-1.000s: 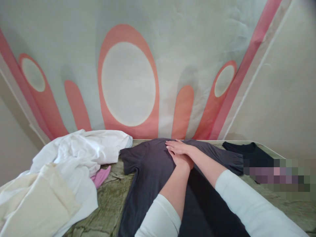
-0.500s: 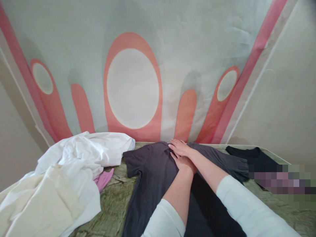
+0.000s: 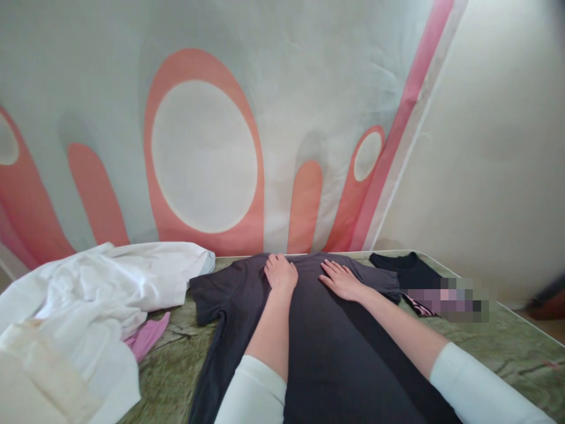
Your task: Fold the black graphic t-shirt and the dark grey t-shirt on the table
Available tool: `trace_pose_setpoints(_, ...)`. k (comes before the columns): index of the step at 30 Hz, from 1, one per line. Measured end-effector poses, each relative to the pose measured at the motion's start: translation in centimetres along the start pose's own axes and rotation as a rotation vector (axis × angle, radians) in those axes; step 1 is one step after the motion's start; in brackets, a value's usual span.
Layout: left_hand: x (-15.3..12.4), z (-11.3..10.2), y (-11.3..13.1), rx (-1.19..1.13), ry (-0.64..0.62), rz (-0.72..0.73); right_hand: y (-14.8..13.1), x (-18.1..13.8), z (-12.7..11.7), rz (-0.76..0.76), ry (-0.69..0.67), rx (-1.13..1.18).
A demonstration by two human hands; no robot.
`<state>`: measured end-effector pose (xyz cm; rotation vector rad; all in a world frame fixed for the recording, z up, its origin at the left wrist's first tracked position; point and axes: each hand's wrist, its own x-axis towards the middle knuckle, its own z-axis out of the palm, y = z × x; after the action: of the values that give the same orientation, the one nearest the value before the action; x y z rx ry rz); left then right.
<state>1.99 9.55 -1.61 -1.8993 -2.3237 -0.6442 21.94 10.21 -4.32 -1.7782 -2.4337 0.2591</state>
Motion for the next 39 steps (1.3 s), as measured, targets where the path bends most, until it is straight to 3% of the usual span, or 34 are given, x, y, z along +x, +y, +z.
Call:
trace_pose_setpoints(3, 0.6, 0.2, -1.2, 0.022, -0.014, -0.02, 1.1, 0.8, -0.2, 0.08, 0.026, -0.018)
trace_pose_setpoints(8, 1.4, 1.3, -2.6, 0.065, -0.181, 0.021, 3.5, 1.7, -1.0, 0.184, 0.006, -0.062)
trace_pose_setpoints(11, 1.6, 1.7, -2.8, 0.088, -0.199, 0.029, 3.3, 0.9, -1.5, 0.23, 0.028, -0.111)
trace_pose_setpoints(15, 1.5, 1.9, -2.6, 0.11, -0.194, 0.041, -0.1, -2.6, -1.0, 0.029, 0.072, -0.094)
trace_pose_setpoints(18, 1.3, 1.9, -2.4, 0.121, -0.182, 0.045, -1.9, -6.0, -0.7, -0.14, 0.027, -0.035)
trace_pose_setpoints(24, 1.5, 1.2, -2.2, 0.136, -0.229, 0.032, -0.1, -12.0, -1.9, -0.031, 0.056, -0.082)
trace_pose_setpoints(26, 1.3, 0.7, -2.1, 0.137, -0.223, 0.056, -0.2, -14.2, -2.2, -0.07, 0.057, -0.07)
trace_pose_setpoints(30, -0.8, -0.6, -1.4, 0.173, -0.181, 0.287, -1.5, -18.0, -2.1, -0.187, 0.07, 0.022)
trace_pose_setpoints(33, -3.9, -2.2, 0.2, 0.168, -0.357, 0.523, -0.6, -18.3, -2.7, -0.169, 0.205, 0.134)
trace_pose_setpoints(35, -6.1, -3.4, 1.8, 0.131, -0.465, 0.652, 1.6, -17.1, -3.5, -0.043, 0.398, 0.23)
trace_pose_setpoints(37, -8.2, -4.4, 3.8, 0.077, -0.547, 0.763, 4.7, -15.7, -4.4, 0.179, 0.573, 0.289)
trace_pose_setpoints(39, -10.0, -4.9, 6.1, 0.018, -0.626, 0.843, 7.6, -14.6, -5.0, 0.365, 0.593, 0.374)
